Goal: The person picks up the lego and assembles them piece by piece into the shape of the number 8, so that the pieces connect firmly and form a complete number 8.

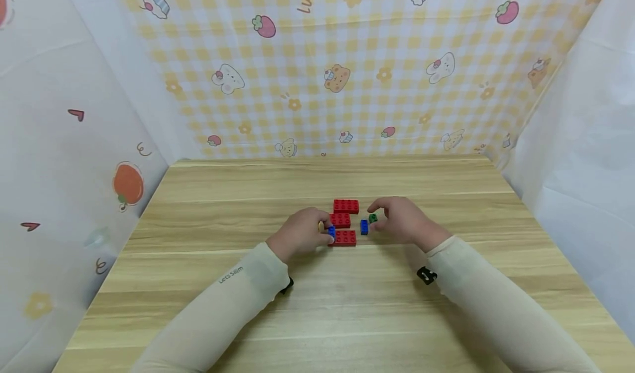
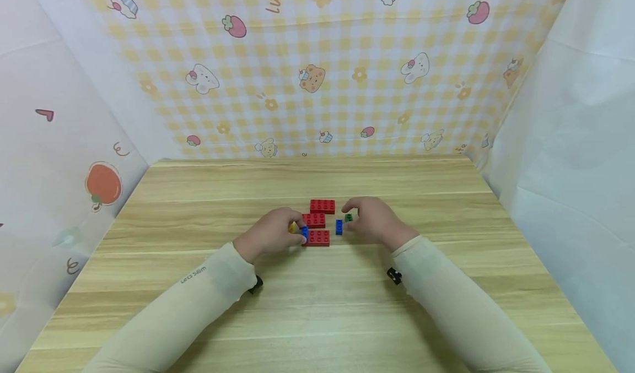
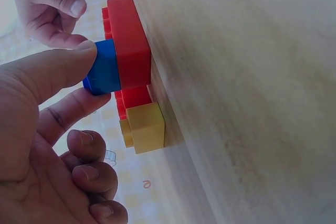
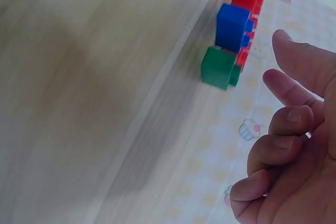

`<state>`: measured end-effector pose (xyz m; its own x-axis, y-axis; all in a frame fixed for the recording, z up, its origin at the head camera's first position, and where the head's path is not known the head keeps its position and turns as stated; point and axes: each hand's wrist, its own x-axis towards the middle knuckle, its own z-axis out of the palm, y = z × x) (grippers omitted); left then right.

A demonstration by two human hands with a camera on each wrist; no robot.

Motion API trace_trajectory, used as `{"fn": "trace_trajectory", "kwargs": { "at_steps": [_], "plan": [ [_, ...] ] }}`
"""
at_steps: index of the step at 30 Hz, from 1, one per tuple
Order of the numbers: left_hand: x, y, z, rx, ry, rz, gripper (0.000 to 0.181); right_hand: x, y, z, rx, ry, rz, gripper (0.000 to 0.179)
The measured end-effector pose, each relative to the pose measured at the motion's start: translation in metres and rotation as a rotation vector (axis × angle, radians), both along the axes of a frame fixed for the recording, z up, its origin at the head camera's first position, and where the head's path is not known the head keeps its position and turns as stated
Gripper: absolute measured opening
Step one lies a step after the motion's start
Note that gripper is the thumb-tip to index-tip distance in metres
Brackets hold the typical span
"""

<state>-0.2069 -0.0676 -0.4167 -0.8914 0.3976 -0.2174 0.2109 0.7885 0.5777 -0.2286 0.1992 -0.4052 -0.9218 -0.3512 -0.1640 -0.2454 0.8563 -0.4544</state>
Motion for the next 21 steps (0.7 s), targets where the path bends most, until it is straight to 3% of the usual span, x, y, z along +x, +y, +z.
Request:
{"fn": "trace_trajectory", "kwargs": {
  "at_steps": [8, 21],
  "plan": [
    [-0.001, 0.0, 0.0, -0.007, 0.006, -0.002, 0.013, -0.008, 0.009, -0.003, -0.033, -0.064, -0.055, 0.037],
    [0.0, 0.0, 0.002, -0.003, -0.008, 0.005, 0.013, -0.012, 0.009, -0.009, -0.04, -0.093, -0.064, 0.035]
  ]
}}
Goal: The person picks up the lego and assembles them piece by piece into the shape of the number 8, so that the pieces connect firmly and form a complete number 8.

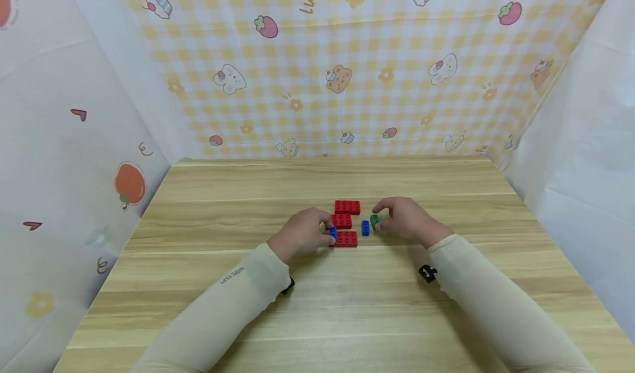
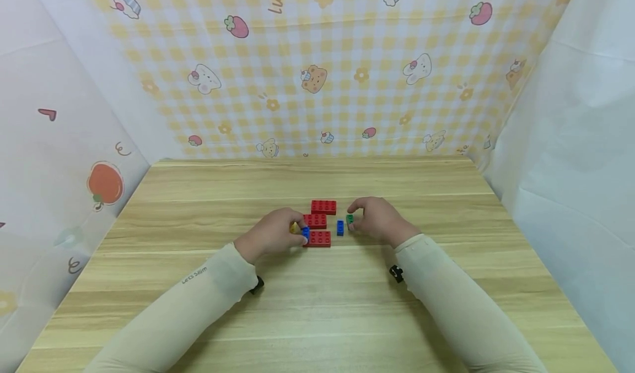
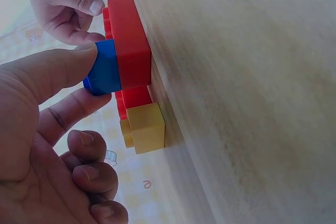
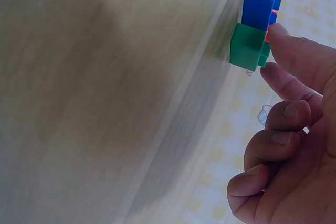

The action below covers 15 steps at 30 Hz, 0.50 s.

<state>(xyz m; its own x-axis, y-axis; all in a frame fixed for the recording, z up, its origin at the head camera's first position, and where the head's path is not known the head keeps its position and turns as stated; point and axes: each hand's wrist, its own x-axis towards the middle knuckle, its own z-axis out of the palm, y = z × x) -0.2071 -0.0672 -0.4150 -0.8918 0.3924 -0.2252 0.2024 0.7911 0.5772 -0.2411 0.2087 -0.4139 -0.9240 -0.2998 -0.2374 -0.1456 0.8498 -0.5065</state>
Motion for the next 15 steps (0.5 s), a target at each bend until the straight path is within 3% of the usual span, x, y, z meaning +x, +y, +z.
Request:
{"fn": "trace_trajectory", "kwargs": {
  "at_steps": [15],
  "plan": [
    [-0.0004, 0.0003, 0.0002, -0.012, 0.0, -0.011, 0.014, -0.0012, -0.0011, -0.0011, 0.017, 0.006, 0.016, 0.035]
  ]
}}
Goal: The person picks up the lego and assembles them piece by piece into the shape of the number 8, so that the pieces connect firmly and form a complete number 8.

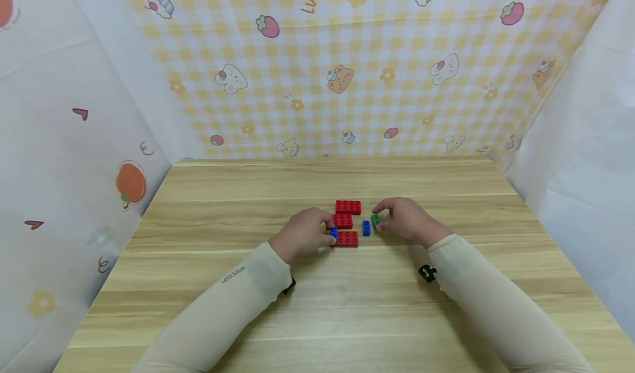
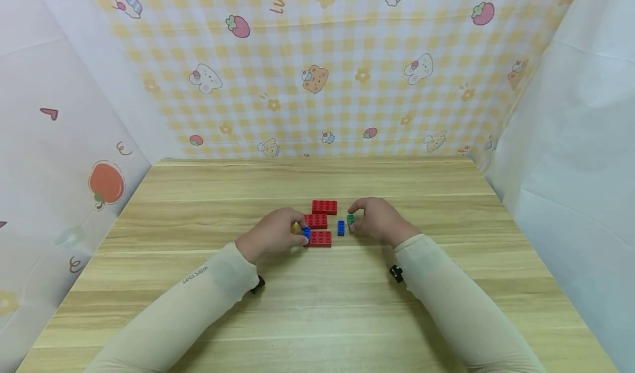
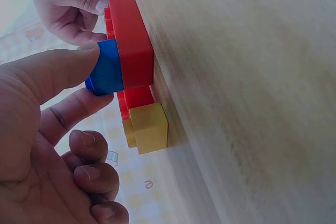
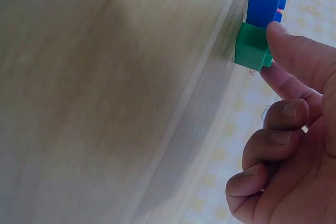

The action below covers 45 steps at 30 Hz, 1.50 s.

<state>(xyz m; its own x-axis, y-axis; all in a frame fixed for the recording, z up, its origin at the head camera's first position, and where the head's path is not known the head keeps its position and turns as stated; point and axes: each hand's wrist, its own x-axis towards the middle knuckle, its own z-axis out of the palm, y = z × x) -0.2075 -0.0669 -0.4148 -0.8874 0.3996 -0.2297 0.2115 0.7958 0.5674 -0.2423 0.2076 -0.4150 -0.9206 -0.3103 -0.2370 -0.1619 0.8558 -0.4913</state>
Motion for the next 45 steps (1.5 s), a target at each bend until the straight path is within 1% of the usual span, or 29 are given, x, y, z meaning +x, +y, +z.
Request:
{"fn": "trace_trajectory", "kwargs": {
  "at_steps": [8, 17, 23, 34, 45],
  "plan": [
    [0.0, 0.001, 0.0, -0.013, -0.004, -0.003, 0.015, -0.003, 0.002, -0.004, 0.009, 0.006, 0.009, 0.035],
    [-0.001, 0.0, 0.0, -0.017, 0.007, -0.011, 0.015, -0.006, 0.002, -0.008, 0.006, 0.006, 0.013, 0.033],
    [-0.002, 0.001, -0.001, -0.017, 0.018, -0.017, 0.016, -0.004, 0.001, -0.005, -0.005, 0.002, 0.013, 0.031],
    [-0.001, 0.001, 0.0, -0.006, -0.001, -0.01, 0.016, -0.001, 0.002, 0.0, -0.014, 0.01, -0.011, 0.031],
    [-0.002, 0.001, -0.002, -0.016, 0.007, -0.004, 0.015, 0.001, 0.002, 0.005, -0.027, 0.02, 0.007, 0.032]
  ]
}}
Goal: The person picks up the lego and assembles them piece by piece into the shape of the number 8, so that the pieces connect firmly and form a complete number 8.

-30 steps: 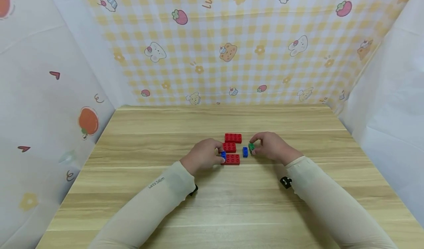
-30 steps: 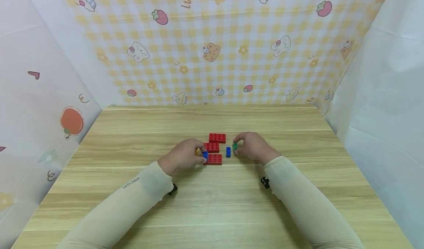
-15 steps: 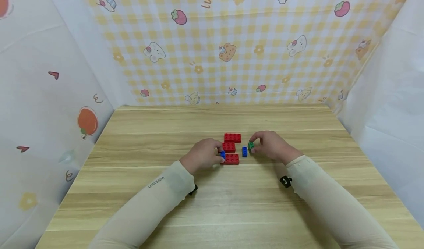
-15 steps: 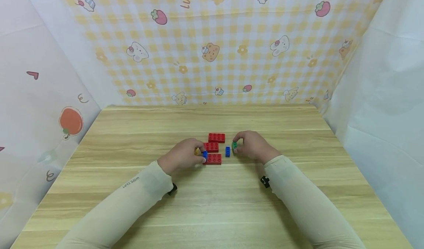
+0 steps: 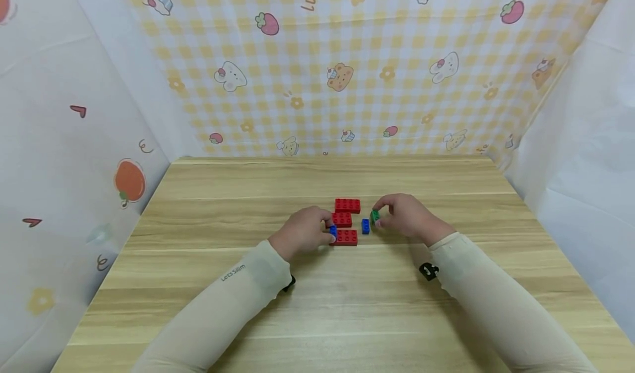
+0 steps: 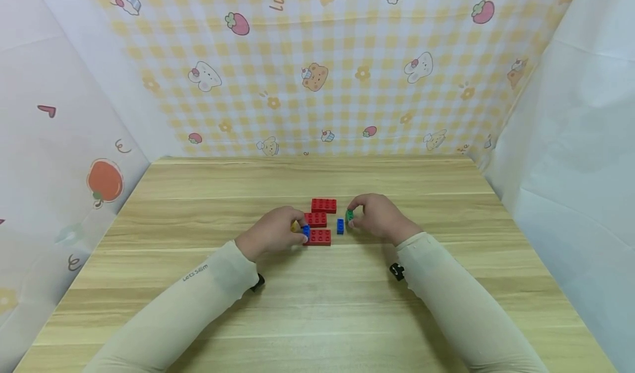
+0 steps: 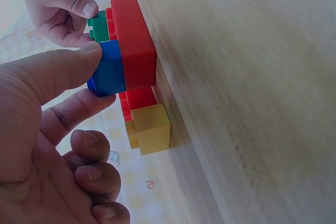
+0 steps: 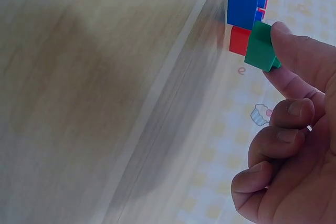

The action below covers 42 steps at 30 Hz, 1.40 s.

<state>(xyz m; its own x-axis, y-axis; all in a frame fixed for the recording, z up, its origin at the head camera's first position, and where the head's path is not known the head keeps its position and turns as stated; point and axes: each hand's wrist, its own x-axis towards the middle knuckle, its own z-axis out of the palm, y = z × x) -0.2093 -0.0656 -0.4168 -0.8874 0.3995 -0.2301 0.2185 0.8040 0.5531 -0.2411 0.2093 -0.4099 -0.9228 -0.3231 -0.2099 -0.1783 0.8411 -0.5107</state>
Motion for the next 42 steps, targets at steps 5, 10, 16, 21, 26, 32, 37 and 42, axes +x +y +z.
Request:
{"fn": "trace_trajectory", "kwargs": {
  "at_steps": [5, 10, 16, 21, 26, 32, 37, 42],
  "plan": [
    [0.0, 0.0, 0.001, -0.003, 0.005, -0.006, 0.015, 0.0, -0.001, 0.001, 0.005, 0.003, 0.003, 0.033],
    [0.001, -0.001, 0.001, 0.0, 0.012, -0.012, 0.015, 0.0, -0.002, 0.0, 0.005, 0.008, -0.001, 0.033],
    [0.0, -0.001, 0.0, -0.009, 0.025, -0.02, 0.016, 0.001, -0.002, 0.0, 0.008, 0.024, 0.015, 0.033],
    [0.0, 0.0, -0.001, -0.01, 0.028, -0.016, 0.016, 0.002, -0.003, 0.002, 0.011, 0.029, 0.025, 0.033],
    [0.0, 0.0, -0.002, -0.012, 0.032, -0.011, 0.017, 0.003, -0.004, 0.003, 0.013, 0.04, 0.035, 0.033],
    [0.0, 0.0, -0.002, -0.011, 0.029, -0.009, 0.017, 0.005, -0.007, 0.004, 0.009, 0.046, 0.042, 0.031],
    [-0.001, 0.0, -0.002, -0.017, 0.028, -0.013, 0.017, 0.007, -0.01, 0.006, -0.002, 0.049, 0.054, 0.031],
    [-0.001, 0.0, -0.001, -0.024, 0.029, -0.015, 0.017, 0.01, -0.017, 0.008, -0.011, 0.049, 0.069, 0.031]
  ]
}}
